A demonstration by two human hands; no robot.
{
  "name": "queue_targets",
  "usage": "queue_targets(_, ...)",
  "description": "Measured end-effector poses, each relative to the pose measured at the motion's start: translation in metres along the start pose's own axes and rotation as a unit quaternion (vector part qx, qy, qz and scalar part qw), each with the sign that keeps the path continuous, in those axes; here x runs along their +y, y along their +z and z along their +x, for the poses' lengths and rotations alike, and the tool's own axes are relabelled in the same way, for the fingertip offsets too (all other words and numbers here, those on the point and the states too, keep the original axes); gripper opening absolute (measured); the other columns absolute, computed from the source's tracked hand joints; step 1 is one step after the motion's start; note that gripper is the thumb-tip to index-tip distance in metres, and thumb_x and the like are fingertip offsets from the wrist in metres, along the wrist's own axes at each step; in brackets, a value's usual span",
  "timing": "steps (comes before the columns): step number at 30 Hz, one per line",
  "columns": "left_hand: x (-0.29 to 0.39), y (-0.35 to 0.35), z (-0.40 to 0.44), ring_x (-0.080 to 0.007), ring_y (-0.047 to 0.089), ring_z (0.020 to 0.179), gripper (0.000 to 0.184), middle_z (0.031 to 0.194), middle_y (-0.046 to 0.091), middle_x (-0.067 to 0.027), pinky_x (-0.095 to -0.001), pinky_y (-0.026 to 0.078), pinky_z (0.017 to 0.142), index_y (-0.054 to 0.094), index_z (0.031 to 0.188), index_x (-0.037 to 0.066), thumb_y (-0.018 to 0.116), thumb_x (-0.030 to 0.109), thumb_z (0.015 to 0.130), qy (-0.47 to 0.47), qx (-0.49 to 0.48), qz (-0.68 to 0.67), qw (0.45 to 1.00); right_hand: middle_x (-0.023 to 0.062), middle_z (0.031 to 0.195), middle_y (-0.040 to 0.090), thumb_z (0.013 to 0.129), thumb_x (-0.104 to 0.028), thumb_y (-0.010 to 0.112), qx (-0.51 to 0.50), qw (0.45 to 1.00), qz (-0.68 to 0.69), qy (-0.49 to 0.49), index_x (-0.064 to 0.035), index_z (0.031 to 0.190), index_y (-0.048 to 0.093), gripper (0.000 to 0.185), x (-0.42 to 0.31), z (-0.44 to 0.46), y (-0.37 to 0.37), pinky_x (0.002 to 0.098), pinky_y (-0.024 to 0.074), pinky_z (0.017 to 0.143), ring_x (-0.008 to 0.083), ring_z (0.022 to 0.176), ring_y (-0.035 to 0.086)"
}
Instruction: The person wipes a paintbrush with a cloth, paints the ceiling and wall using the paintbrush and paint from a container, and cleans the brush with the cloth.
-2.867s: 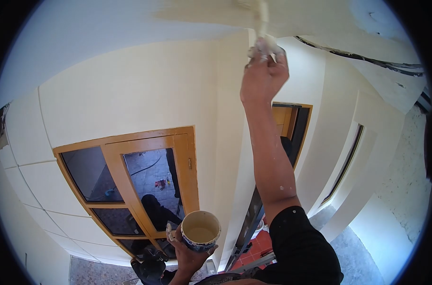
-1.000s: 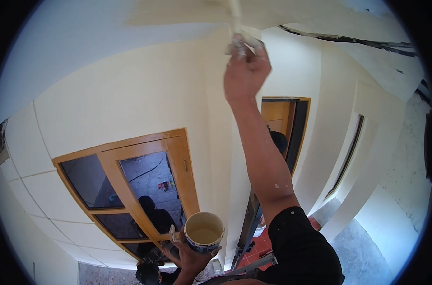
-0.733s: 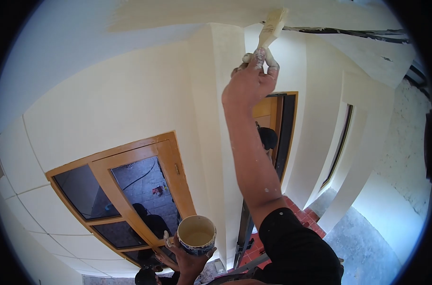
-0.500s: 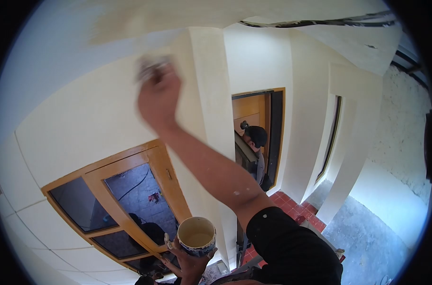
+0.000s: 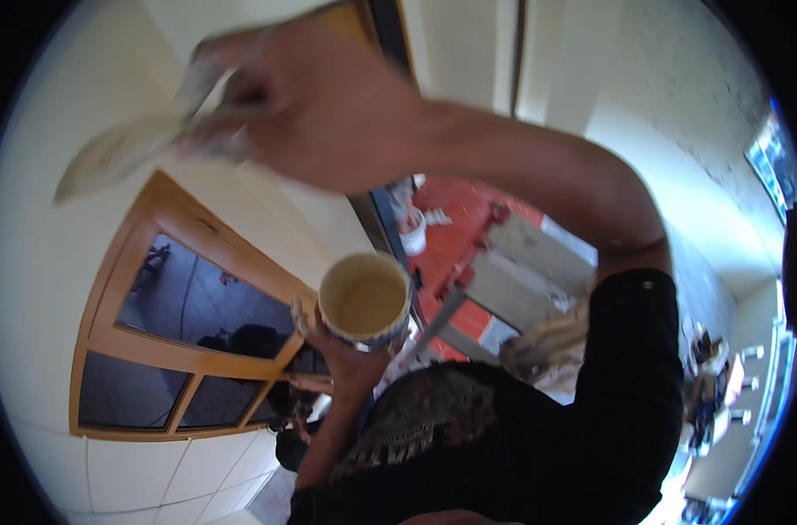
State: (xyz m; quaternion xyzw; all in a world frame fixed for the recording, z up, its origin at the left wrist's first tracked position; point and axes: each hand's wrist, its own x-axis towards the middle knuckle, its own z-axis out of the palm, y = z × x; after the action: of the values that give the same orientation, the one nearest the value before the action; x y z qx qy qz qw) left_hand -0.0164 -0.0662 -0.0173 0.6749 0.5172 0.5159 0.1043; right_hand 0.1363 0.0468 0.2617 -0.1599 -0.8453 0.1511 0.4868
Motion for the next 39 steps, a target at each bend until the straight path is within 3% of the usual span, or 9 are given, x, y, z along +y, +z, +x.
queue_targets(2, 0.016, 0.023, 0.015, -0.0348, 0.042, 0.136, 0.133, 0.148, 0.029, -0.0234, -0.0497, 0.038, 0.113, 0.004, 0.153, 0.000, 0.098, 0.027, 0.062, -0.015, -0.064, -0.142, 0.988, 0.0223, 0.083, 0.070, 0.091, -0.017, 0.066, -0.049, 0.980, 0.138, 0.137, 0.0021, 0.104, 0.067, 0.023, -0.004, -0.037, -0.063, 0.0427, 0.0540, 0.069, 0.0360, 0.076, 0.069)
queue_targets(5, 0.027, 0.054, 0.038, -0.0324, 0.046, 0.134, 0.139, 0.148, 0.031, -0.0218, -0.0478, 0.041, 0.113, -0.007, 0.153, 0.002, 0.097, 0.024, 0.064, -0.014, -0.183, -0.269, 0.945, 0.0090, 0.081, 0.070, 0.099, -0.020, 0.065, 0.054, 0.987, -0.136, 0.062, 0.0018, 0.107, 0.064, 0.023, 0.020, -0.110, -0.092, 0.0301, 0.0505, 0.059, 0.0137, 0.069, 0.066)
queue_targets(10, 0.063, 0.128, 0.055, -0.0314, 0.045, 0.137, 0.140, 0.147, 0.037, -0.0198, -0.0446, 0.039, 0.114, -0.016, 0.152, 0.004, 0.094, 0.020, 0.067, 0.037, -0.262, -0.434, 0.861, 0.0031, 0.076, 0.065, 0.095, -0.012, 0.067, 0.252, 0.889, -0.138, 0.356, -0.0001, 0.111, 0.063, 0.020, -0.030, -0.202, -0.115, 0.0230, 0.0359, 0.052, 0.0042, 0.058, 0.047)
queue_targets(16, 0.067, 0.194, 0.039, -0.0370, 0.043, 0.139, 0.132, 0.149, 0.036, -0.0237, -0.0464, 0.037, 0.115, -0.007, 0.151, 0.001, 0.093, 0.018, 0.066, 0.087, -0.249, -0.332, 0.906, 0.0021, 0.075, 0.057, 0.098, -0.052, 0.061, 0.362, 0.855, -0.140, 0.344, 0.0005, 0.110, 0.061, 0.054, -0.049, -0.311, -0.103, 0.0191, 0.0313, 0.044, 0.0024, 0.052, 0.043)
queue_targets(28, 0.062, 0.186, 0.034, -0.0367, 0.044, 0.139, 0.120, 0.149, 0.036, -0.0243, -0.0455, 0.036, 0.115, 0.006, 0.147, -0.003, 0.093, 0.027, 0.070, 0.071, -0.351, -0.283, 0.890, 0.0021, 0.080, 0.060, 0.099, -0.041, 0.061, 0.548, 0.737, -0.124, 0.376, -0.0054, 0.123, 0.054, 0.044, -0.033, -0.401, -0.063, 0.0171, 0.0283, 0.046, 0.0017, 0.054, 0.042)
queue_targets(30, 0.065, 0.179, 0.039, -0.0342, 0.031, 0.146, 0.127, 0.153, 0.029, -0.0226, -0.0492, 0.017, 0.124, 0.000, 0.151, 0.000, 0.092, 0.036, 0.071, 0.006, -0.424, -0.300, 0.855, 0.0010, 0.081, 0.060, 0.100, -0.042, 0.060, 0.571, 0.711, -0.147, 0.383, -0.0047, 0.124, 0.054, 0.045, -0.027, -0.406, -0.058, 0.0174, 0.0283, 0.045, 0.0011, 0.055, 0.042)
queue_targets(33, 0.064, 0.170, 0.039, -0.0366, 0.043, 0.139, 0.124, 0.152, 0.032, -0.0242, -0.0477, 0.035, 0.115, 0.006, 0.150, -0.002, 0.093, 0.037, 0.070, 0.113, -0.282, -0.217, 0.928, 0.0260, 0.144, 0.047, 0.086, -0.002, 0.071, 0.546, 0.648, -0.035, 0.530, -0.0082, 0.147, 0.049, 0.065, -0.032, -0.428, -0.071, 0.0354, 0.0578, 0.078, 0.0392, 0.128, 0.055)
queue_targets(36, 0.063, 0.151, 0.049, -0.0369, 0.049, 0.133, 0.107, 0.146, 0.042, -0.0226, -0.0487, 0.040, 0.110, 0.022, 0.147, -0.005, 0.090, 0.037, 0.074, 0.159, -0.135, -0.329, 0.921, 0.0209, 0.123, 0.061, 0.095, -0.015, 0.066, 0.478, 0.744, -0.080, 0.460, -0.0027, 0.139, 0.054, 0.047, -0.032, -0.413, -0.070, 0.0275, 0.0532, 0.062, 0.0240, 0.099, 0.067)
queue_targets(39, 0.096, 0.133, 0.074, -0.0333, 0.059, 0.120, 0.081, 0.132, 0.055, -0.0203, -0.0442, 0.048, 0.101, 0.042, 0.137, -0.005, 0.086, 0.033, 0.080, 0.227, -0.141, -0.371, 0.889, 0.0047, 0.085, 0.058, 0.103, -0.045, 0.053, 0.459, 0.782, -0.214, 0.362, 0.0043, 0.115, 0.062, 0.052, -0.040, -0.327, -0.074, 0.0214, 0.0277, 0.048, 0.0041, 0.058, 0.044)
